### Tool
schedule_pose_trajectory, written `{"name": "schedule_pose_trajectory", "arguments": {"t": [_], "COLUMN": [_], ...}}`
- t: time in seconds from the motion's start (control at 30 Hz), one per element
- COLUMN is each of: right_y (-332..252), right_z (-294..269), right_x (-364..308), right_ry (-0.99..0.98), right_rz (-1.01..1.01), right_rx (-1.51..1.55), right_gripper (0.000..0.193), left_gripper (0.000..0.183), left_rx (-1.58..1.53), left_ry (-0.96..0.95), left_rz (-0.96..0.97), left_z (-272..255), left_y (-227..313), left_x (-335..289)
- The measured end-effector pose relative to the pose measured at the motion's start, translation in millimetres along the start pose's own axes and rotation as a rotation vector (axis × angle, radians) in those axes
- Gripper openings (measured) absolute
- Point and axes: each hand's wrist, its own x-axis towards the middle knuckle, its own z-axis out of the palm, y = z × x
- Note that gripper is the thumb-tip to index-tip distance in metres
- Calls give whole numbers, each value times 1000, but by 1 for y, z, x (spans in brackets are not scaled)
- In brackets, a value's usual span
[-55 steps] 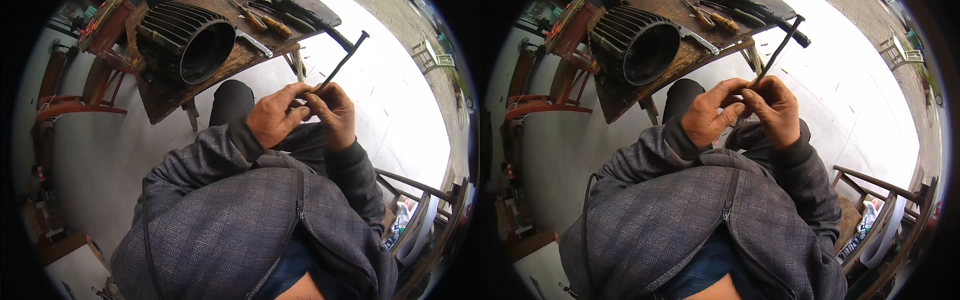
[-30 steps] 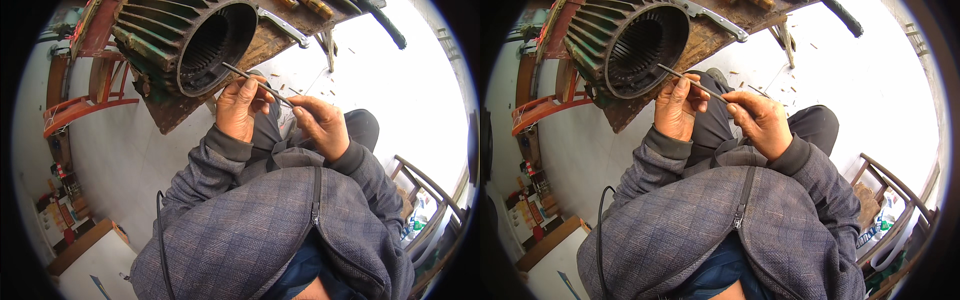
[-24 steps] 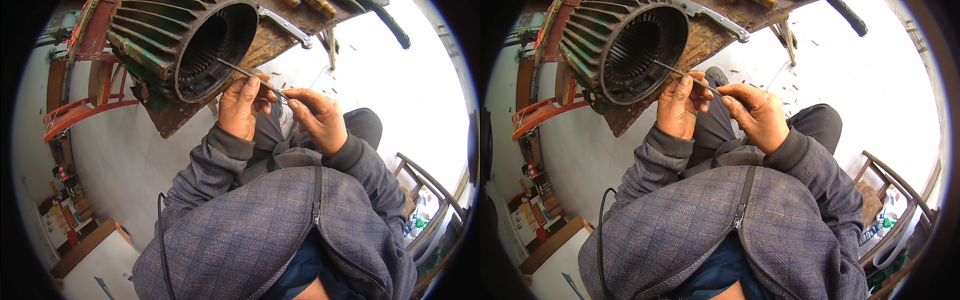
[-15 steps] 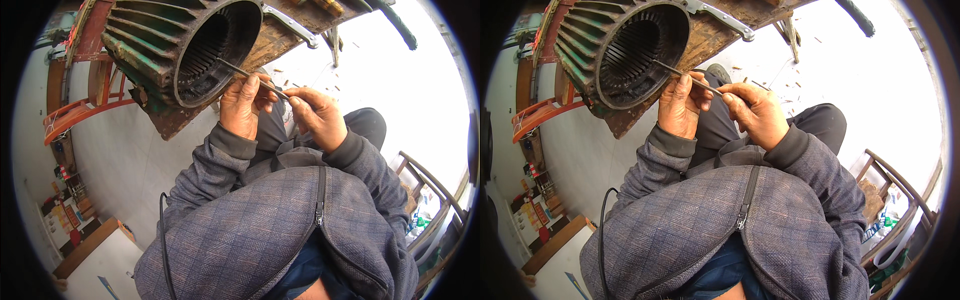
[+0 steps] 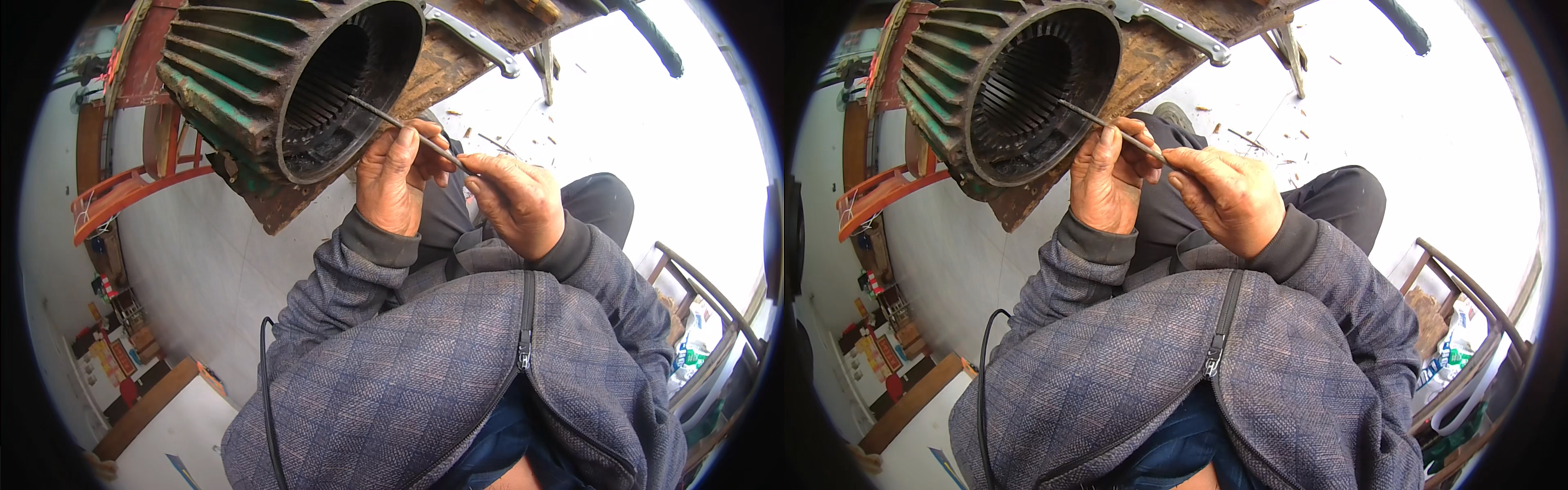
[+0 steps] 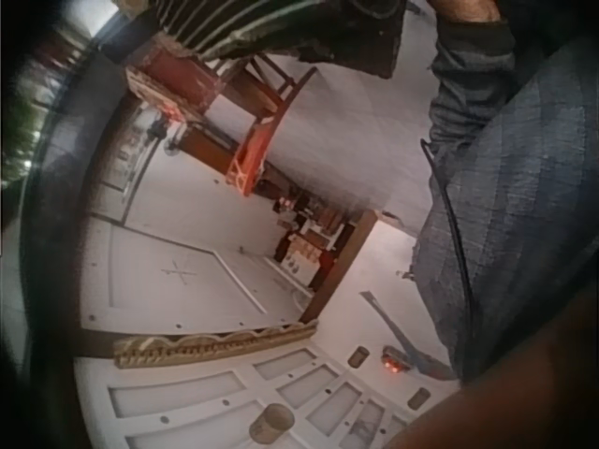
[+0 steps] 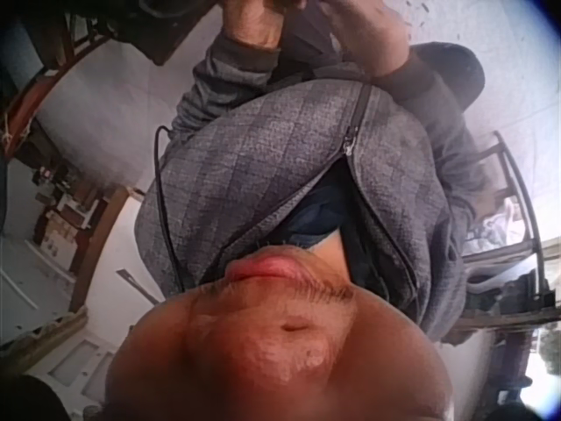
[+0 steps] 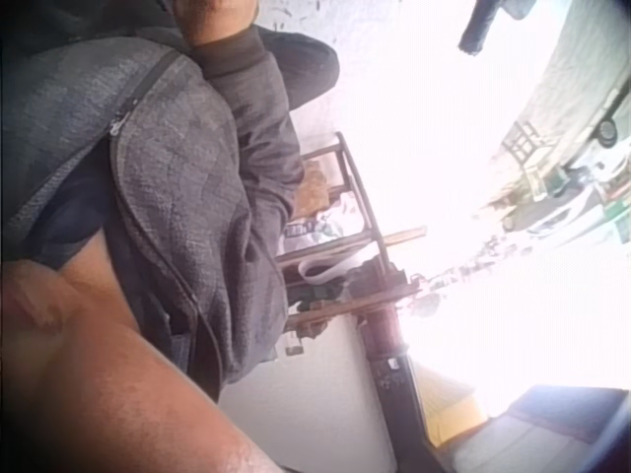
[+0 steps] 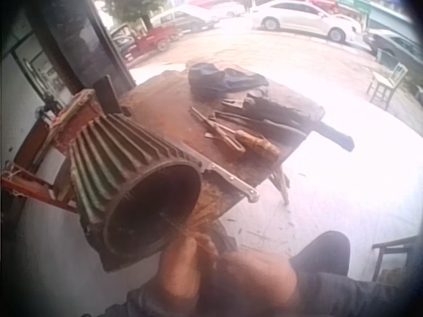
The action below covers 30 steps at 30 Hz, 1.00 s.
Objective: The person sits on the floor and uses a hammer and chisel to tap inside a motor stator placed on a workbench. They then use a screwdriver and a knife to scrape and clean the interior slots of the stator.
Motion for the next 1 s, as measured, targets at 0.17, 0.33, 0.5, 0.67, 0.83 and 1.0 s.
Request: {"name": "schedule_pose_trajectory", "arguments": {"t": [0.17, 0.33, 0.5, 0.67, 0.83, 1.0], "right_y": [-3, -2, -2, 0, 3, 9], "right_z": [4, 7, 4, 6, 9, 9], "right_x": [0, 2, -2, 0, 2, 5], "right_ry": [-1, 59, -7, -2, 30, 51], "right_rz": [263, 169, 218, 208, 139, 43], "right_rx": [130, 62, 17, 27, 16, -52], "right_gripper": [24, 22, 21, 20, 20, 20], "left_gripper": [30, 33, 35, 39, 42, 43], "left_rx": [72, 124, 130, 144, 137, 135], "left_ry": [47, 112, 145, 98, 63, 58], "left_rz": [-34, -79, -95, -68, -38, -22], "left_z": [0, -2, 1, 4, 4, 8], "left_y": [4, 1, -2, 0, 4, 3], "left_x": [2, 3, 0, 1, 5, 7]}}
